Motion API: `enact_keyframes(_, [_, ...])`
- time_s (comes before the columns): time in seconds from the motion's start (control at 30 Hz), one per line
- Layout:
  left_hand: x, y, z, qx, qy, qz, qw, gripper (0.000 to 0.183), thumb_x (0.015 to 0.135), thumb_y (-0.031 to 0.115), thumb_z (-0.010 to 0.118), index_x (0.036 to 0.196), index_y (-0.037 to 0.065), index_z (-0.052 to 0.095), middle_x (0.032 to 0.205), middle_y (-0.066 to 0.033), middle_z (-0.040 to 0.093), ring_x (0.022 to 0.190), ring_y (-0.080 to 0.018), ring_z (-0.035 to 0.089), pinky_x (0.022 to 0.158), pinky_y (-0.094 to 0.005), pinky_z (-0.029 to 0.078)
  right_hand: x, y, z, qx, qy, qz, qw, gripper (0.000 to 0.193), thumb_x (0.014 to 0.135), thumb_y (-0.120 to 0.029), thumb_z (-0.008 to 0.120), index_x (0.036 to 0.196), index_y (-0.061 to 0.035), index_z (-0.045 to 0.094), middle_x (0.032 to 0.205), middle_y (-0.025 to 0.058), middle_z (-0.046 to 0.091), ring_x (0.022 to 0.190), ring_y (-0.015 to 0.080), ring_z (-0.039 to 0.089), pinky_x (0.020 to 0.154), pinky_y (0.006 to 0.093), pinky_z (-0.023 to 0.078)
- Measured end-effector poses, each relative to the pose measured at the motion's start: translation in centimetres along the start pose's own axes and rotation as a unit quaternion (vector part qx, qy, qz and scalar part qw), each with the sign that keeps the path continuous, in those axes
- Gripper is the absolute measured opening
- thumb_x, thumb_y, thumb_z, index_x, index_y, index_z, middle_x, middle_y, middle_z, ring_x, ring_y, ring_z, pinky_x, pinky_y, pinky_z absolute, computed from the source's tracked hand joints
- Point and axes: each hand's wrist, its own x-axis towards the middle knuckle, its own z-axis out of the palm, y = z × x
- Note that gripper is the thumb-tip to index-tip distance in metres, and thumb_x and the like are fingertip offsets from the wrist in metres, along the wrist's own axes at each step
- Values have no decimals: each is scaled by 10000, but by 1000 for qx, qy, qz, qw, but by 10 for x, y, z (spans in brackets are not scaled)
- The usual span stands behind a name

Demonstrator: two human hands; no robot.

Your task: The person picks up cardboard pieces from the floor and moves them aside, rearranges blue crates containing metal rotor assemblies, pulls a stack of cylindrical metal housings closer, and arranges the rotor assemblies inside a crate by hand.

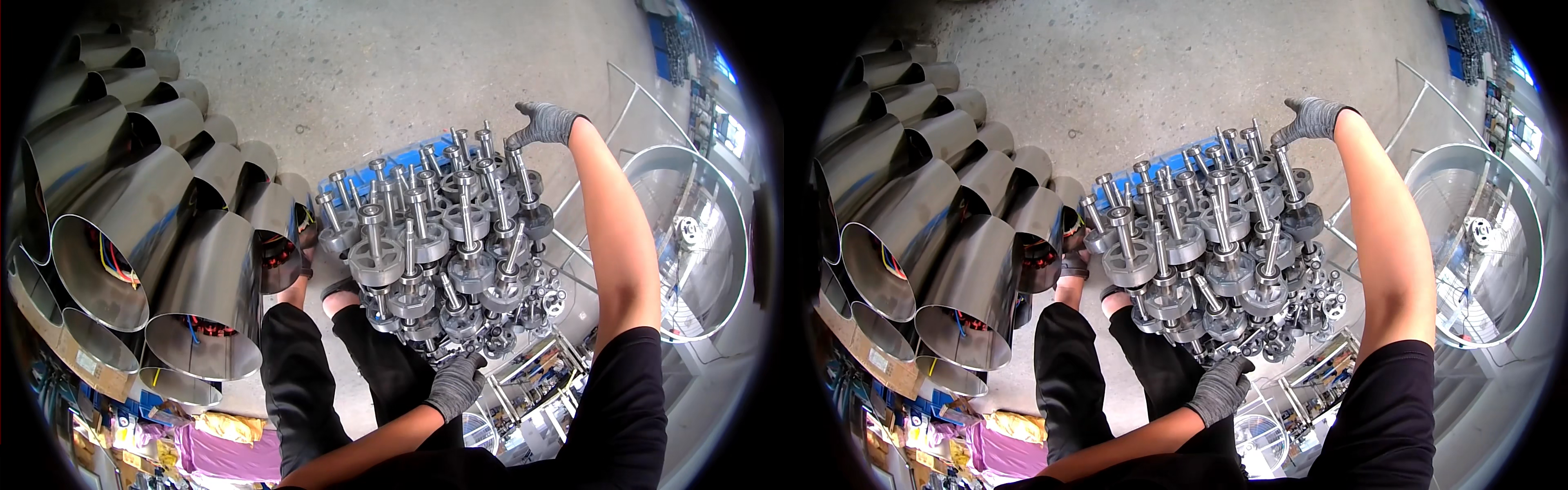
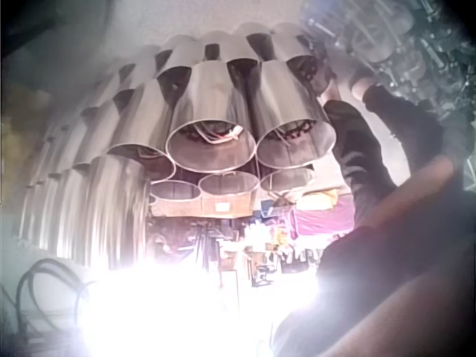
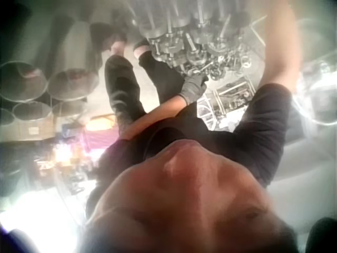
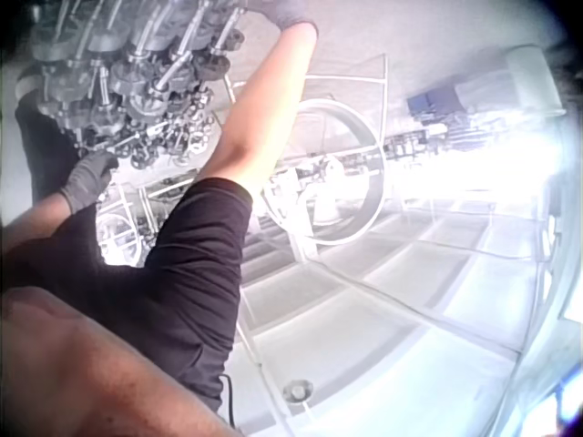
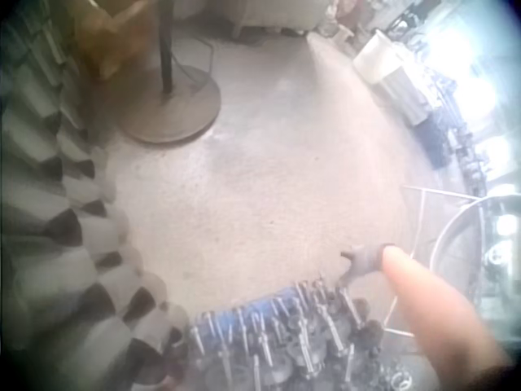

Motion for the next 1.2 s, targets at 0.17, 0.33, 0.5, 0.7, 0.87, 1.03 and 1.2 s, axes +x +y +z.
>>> enact_keyframes(0.17, [-3, 1, -4, 1, 12, -4, 1000, 255, 920, 122, 604, 1148, 37, 682, 1117, -194, 693, 1087, -373, 645, 981, -457, 508, 0, -2, 2, 69, 5, -15, 997, 1258, 664, -581, 919, 1587, 16, 307, 1605, 243, 388, 1491, 354, 388, 1229, 429, 350])
enact_keyframes(0.33, [-4, -1, -2, -9, 6, -8, 1000, 249, 923, 118, 607, 1146, 32, 678, 1125, -189, 694, 1076, -369, 653, 974, -449, 514, -27, -6, 0, 216, -2, -89, 972, 1206, 708, -610, 882, 1587, -1, 323, 1614, 221, 387, 1504, 349, 366, 1245, 440, 317])
enact_keyframes(0.5, [-5, 3, -4, -6, -5, -8, 1000, 250, 926, 117, 601, 1148, 28, 675, 1136, -183, 693, 1086, -360, 653, 979, -444, 512, -41, -7, 0, 103, 2, -94, 990, 1099, 773, -569, 853, 1588, -35, 344, 1611, 187, 410, 1516, 321, 350, 1244, 422, 313])
enact_keyframes(0.7, [-7, 1, -6, -13, 7, 1, 1000, 244, 927, 113, 595, 1142, 26, 673, 1130, -184, 691, 1095, -355, 648, 985, -442, 510, -70, -67, 3, 53, 19, -180, 982, 1112, 714, -462, 922, 1590, -78, 355, 1593, 203, 420, 1495, 351, 371, 1219, 444, 351])
enact_keyframes(0.87, [-8, 4, -6, -19, 4, 3, 1000, 237, 926, 108, 589, 1134, 32, 672, 1120, -182, 692, 1076, -354, 655, 969, -443, 518, -71, -73, 0, -15, 39, -189, 981, 1138, 681, -492, 931, 1584, -89, 368, 1553, 231, 451, 1457, 393, 408, 1190, 465, 383])
enact_keyframes(1.03, [-10, 5, -7, -23, 14, 16, 1000, 245, 928, 124, 585, 1145, 45, 667, 1109, -179, 696, 1059, -356, 663, 944, -452, 529, -68, -85, 2, 37, 62, -211, 975, 1206, 648, -562, 922, 1580, -48, 354, 1540, 241, 462, 1446, 397, 421, 1197, 484, 367])
enact_keyframes(1.2, [-11, 5, -8, -19, 2, -3, 1000, 255, 931, 136, 577, 1154, 50, 665, 1097, -182, 701, 1047, -358, 669, 943, -459, 529, -85, -118, 14, 3, 32, -242, 970, 1196, 655, -599, 904, 1573, -52, 367, 1540, 243, 458, 1438, 415, 420, 1190, 488, 377])
